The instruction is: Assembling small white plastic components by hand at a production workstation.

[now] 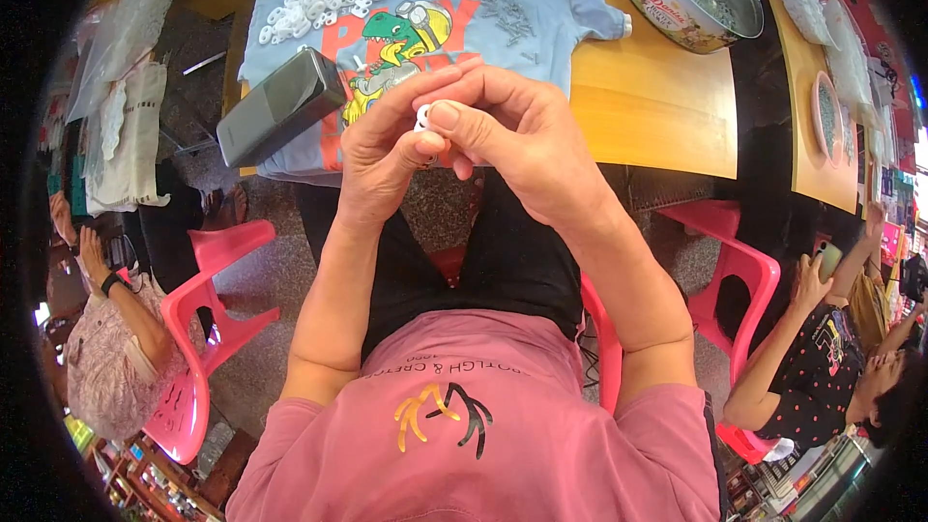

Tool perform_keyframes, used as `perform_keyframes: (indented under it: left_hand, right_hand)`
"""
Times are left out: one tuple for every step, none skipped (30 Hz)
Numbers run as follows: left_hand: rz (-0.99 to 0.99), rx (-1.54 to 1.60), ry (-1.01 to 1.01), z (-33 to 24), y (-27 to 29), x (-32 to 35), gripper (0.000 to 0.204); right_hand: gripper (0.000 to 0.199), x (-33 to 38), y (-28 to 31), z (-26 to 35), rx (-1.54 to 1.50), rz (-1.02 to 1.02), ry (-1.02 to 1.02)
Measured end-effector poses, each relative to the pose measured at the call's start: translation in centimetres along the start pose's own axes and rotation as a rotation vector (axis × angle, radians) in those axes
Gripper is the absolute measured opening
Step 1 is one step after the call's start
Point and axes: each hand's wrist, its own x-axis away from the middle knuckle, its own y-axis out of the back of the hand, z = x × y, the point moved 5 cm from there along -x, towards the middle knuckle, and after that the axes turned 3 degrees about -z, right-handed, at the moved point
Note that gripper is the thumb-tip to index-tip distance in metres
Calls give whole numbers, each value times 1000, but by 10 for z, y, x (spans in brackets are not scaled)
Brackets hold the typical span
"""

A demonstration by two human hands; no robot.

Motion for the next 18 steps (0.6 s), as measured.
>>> perform_keyframes:
  left_hand:
    - [-9, -16, -2, 1, 1, 1, 44]
    - [-19, -33, -5, 2, 2, 1, 43]
    - [-19, -33, -6, 2, 1, 0, 43]
    - [-24, -64, -23, 3, 0, -1, 42]
    - [-29, -97, -41, 3, -1, -1, 42]
    - [-28, -96, -42, 3, 0, -1, 42]
    - [-26, -69, -36, 4, 1, 0, 39]
    - [-24, -44, -30, 3, 2, 0, 37]
    - [-27, -48, -37, 1, 1, 1, 37]
    - [-54, -76, 10, 0, 2, 1, 37]
    - [-83, -106, 55, 0, 3, 1, 36]
    - [-95, -31, 76, 1, 0, -2, 35]
    - [-104, -131, 67, 3, 1, -4, 42]
    - [-120, -236, 59, 5, 4, -4, 49]
    - [-115, -143, 3, 3, 2, -5, 56]
    - [-104, -48, -53, 2, -1, -6, 64]
    - [-52, -32, -151, 1, 0, -7, 77]
    - [-67, -50, -172, 2, 5, -6, 77]
  right_hand:
    - [20, 0, 0, 0, 0, 1, -1]
    - [19, 1, 0, 0, -20, 8, 0]
    - [19, 0, 0, 0, -40, 15, 1]
    - [19, 0, 1, -1, -39, 14, 1]
    - [19, 0, 1, -2, -46, 21, 16]
    - [18, -1, 1, -2, -54, 29, 32]
    - [18, -1, 1, -4, -54, 33, 32]
    - [18, -2, 1, -5, -75, 51, 21]
    - [17, -3, 1, -5, -95, 73, 11]
    - [17, -3, -1, -3, -95, 91, 12]
    - [17, -2, 0, -2, -94, 34, -61]
    - [16, -2, 3, -3, -92, -20, -134]
    - [17, -3, 6, -1, -79, -7, -145]
    - [17, -7, 4, 3, -79, 28, -142]
    - [18, -12, 5, 10, 65, -46, -74]
    - [20, -17, 8, 18, 207, -124, -1]
    - [21, -25, 7, 28, 261, -110, 83]
    - [22, -34, 1, 37, 312, -97, 169]
